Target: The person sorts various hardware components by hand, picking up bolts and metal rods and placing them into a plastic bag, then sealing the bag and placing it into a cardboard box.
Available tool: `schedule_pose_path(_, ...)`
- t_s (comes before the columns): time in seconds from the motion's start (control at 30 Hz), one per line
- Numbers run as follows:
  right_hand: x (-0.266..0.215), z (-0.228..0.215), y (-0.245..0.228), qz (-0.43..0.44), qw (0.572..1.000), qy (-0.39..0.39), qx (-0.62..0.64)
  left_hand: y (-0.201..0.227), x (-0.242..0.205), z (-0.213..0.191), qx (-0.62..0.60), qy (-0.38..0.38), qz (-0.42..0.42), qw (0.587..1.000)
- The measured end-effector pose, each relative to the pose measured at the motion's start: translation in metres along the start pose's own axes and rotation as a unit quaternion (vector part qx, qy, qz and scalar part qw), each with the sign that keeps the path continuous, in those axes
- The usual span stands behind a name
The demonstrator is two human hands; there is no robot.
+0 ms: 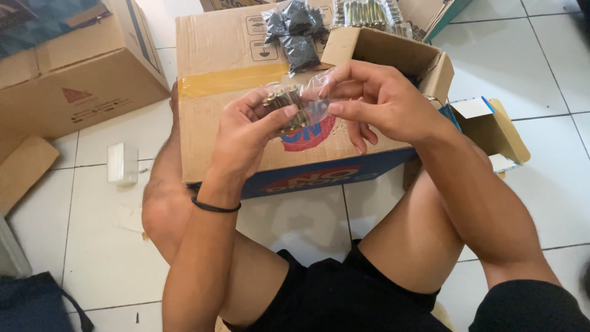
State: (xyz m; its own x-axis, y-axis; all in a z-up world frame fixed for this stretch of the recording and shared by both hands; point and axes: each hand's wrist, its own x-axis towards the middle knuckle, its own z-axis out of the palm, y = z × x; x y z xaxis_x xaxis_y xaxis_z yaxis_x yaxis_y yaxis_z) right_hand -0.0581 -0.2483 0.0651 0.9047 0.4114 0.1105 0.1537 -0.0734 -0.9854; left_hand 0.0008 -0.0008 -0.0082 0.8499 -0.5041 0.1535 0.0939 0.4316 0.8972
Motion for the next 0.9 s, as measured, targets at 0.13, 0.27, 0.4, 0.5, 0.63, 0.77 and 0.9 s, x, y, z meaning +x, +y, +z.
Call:
schedule_pose_path(0.13, -0.008, -0.010, -0.008, -0.002, 0.998, 0.031, -0.061, 0.004, -0.002, 0.005, -0.060, -0.032, -0.033, 0.997)
schedule_pose_path(0.27, -0.043, -0.052, -0.023, -0.073, 0.986, 0.091, -0.120, 0.003, -0.003, 0.005, -0.079, -0.011, -0.047, 0.996)
schedule_pose_path(0.4, -0.082, -0.117, -0.010, -0.116, 0.945, 0.271, -0.143, 0.010, -0.005, 0.000, -0.067, 0.006, -0.052, 0.996)
schedule_pose_path(0.5, -0.124, -0.211, 0.059, 0.030, 0.904, 0.344, -0.251, 0.016, -0.012, -0.003, -0.044, 0.026, -0.056, 0.997)
schedule_pose_path(0.63, -0.153, -0.251, 0.139, 0.364, 0.811, 0.335, -0.314, 0.014, -0.015, -0.014, -0.032, 0.011, -0.061, 0.998)
schedule_pose_path(0.77, -0.162, -0.245, 0.204, 0.560, 0.678, 0.209, -0.427, 0.012, -0.012, -0.017, -0.013, 0.031, -0.042, 0.999)
schedule_pose_path(0.9, -0.167, -0.245, 0.251, 0.495, 0.691, 0.198, -0.488, 0.010, -0.009, -0.018, -0.012, 0.038, -0.042, 0.998)
